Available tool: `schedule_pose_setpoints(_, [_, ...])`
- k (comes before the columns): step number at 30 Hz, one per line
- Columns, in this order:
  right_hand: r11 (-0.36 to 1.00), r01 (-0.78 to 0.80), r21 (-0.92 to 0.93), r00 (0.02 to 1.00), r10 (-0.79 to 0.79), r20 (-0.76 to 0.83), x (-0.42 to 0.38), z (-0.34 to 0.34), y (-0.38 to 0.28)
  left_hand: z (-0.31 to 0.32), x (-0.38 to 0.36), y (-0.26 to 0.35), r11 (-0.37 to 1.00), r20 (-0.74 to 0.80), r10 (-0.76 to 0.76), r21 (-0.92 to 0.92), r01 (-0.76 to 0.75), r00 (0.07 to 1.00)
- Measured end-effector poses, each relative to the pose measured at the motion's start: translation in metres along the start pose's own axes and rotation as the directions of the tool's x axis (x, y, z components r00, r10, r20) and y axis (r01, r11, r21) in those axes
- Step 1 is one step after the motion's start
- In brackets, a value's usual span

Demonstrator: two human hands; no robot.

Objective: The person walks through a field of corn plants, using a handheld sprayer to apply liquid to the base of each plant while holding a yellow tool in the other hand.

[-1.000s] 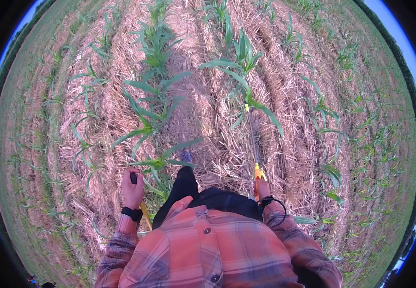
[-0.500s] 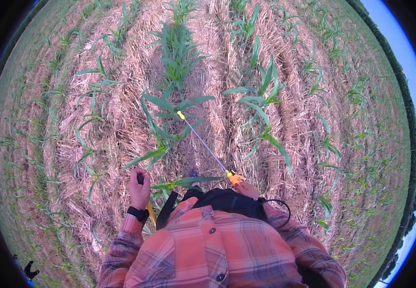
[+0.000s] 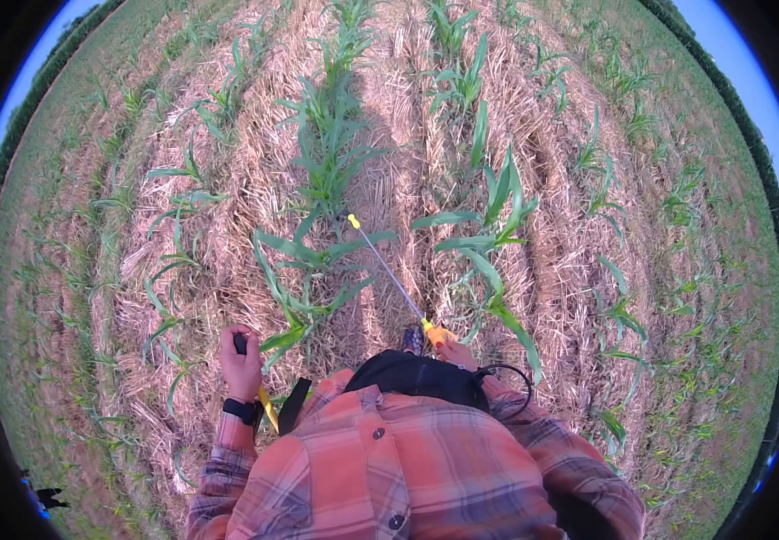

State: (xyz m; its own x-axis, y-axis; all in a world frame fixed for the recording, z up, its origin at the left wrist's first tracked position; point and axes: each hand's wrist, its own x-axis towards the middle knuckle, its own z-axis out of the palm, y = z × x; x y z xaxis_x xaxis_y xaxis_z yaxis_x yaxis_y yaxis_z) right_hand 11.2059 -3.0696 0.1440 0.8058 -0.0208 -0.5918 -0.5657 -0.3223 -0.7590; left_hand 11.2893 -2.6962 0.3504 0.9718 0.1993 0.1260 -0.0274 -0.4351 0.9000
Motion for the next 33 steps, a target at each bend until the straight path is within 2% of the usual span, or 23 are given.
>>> schedule_pose_setpoints(1, [0.999, 0.011, -0.048, 0.999, -0.013, -0.038, 0.015, -0.015, 0.009, 0.012, 0.008, 0.002, 0.998, -0.012, 0.05, 0.038, -0.049, 0.999])
schedule_pose_setpoints(2, [0.992, 0.031, 0.122, 0.999, -0.029, -0.023, 0.022, -0.029, 0.014, 0.022, 0.014, -0.006, 0.998, 0.021, -0.038, 0.059, 0.037, 0.999])
schedule_pose_setpoints(3, [0.99, 0.032, 0.141, 0.999, -0.028, -0.03, 0.024, -0.042, 0.009, 0.038, 0.021, -0.002, 0.997, 0.034, -0.027, 0.068, 0.025, 0.999])
schedule_pose_setpoints(5, [0.953, -0.147, 0.266, 0.968, 0.193, -0.157, 0.027, -0.067, -0.002, 0.063, 0.034, 0.007, 0.993, 0.06, 0.073, 0.089, -0.078, 0.996])
schedule_pose_setpoints(6, [0.927, -0.136, 0.349, 0.97, 0.196, -0.144, 0.03, -0.078, -0.003, 0.071, 0.039, 0.014, 0.991, 0.064, 0.086, 0.1, -0.092, 0.994])
schedule_pose_setpoints(7, [0.926, -0.135, 0.352, 0.968, 0.198, -0.151, 0.033, -0.089, -0.004, 0.079, 0.043, 0.019, 0.991, 0.07, 0.089, 0.096, -0.096, 0.994])
schedule_pose_setpoints(9, [0.912, -0.157, 0.378, 0.925, 0.27, -0.266, 0.043, -0.107, -0.005, 0.088, 0.051, 0.026, 0.995, 0.06, 0.057, 0.08, -0.061, 0.997])
schedule_pose_setpoints(11, [0.911, -0.163, 0.379, 0.925, 0.275, -0.262, 0.053, -0.123, 0.0, 0.097, 0.06, 0.027, 0.992, 0.071, 0.072, 0.099, -0.079, 0.995])
schedule_pose_setpoints(13, [0.797, -0.092, 0.596, 0.915, 0.305, -0.266, 0.062, -0.136, 0.001, 0.103, 0.066, 0.033, 0.99, 0.078, 0.05, 0.13, -0.06, 0.996])
schedule_pose_setpoints(16, [0.814, -0.075, 0.577, 0.905, 0.298, -0.303, 0.07, -0.149, -0.006, 0.107, 0.078, 0.017, 0.997, 0.067, -0.011, 0.071, 0.006, 0.998])
schedule_pose_setpoints(20, [0.817, -0.094, 0.569, 0.898, 0.316, -0.305, 0.096, -0.16, -0.019, 0.122, 0.109, 0.015, 0.991, 0.059, -0.062, 0.122, 0.054, 0.996])
schedule_pose_setpoints(23, [0.834, -0.119, 0.539, 0.894, 0.326, -0.306, 0.12, -0.155, -0.039, 0.133, 0.143, -0.001, 0.99, 0.097, -0.14, 0.022, 0.138, 0.985])
schedule_pose_setpoints(25, [0.842, -0.195, 0.503, 0.897, 0.36, -0.255, 0.139, -0.149, -0.058, 0.138, 0.166, -0.008, 0.989, 0.13, -0.145, 0.048, 0.139, 0.981])
schedule_pose_setpoints(27, [0.846, -0.187, 0.499, 0.91, 0.34, -0.236, 0.157, -0.143, -0.083, 0.138, 0.19, -0.011, 0.989, 0.107, -0.145, 0.036, 0.142, 0.984])
schedule_pose_setpoints(29, [0.874, -0.227, 0.43, 0.933, 0.321, -0.16, 0.174, -0.139, -0.113, 0.135, 0.21, -0.02, 0.976, 0.081, -0.211, -0.03, 0.214, 0.974])
schedule_pose_setpoints(31, [0.889, -0.241, 0.39, 0.929, 0.328, -0.173, 0.19, -0.133, -0.149, 0.13, 0.229, -0.023, 0.97, 0.058, -0.239, -0.03, 0.241, 0.969])
schedule_pose_setpoints(33, [0.94, -0.193, 0.281, 0.972, 0.222, -0.076, 0.207, -0.128, -0.18, 0.122, 0.25, -0.02, 0.966, 0.039, -0.257, -0.028, 0.258, 0.966])
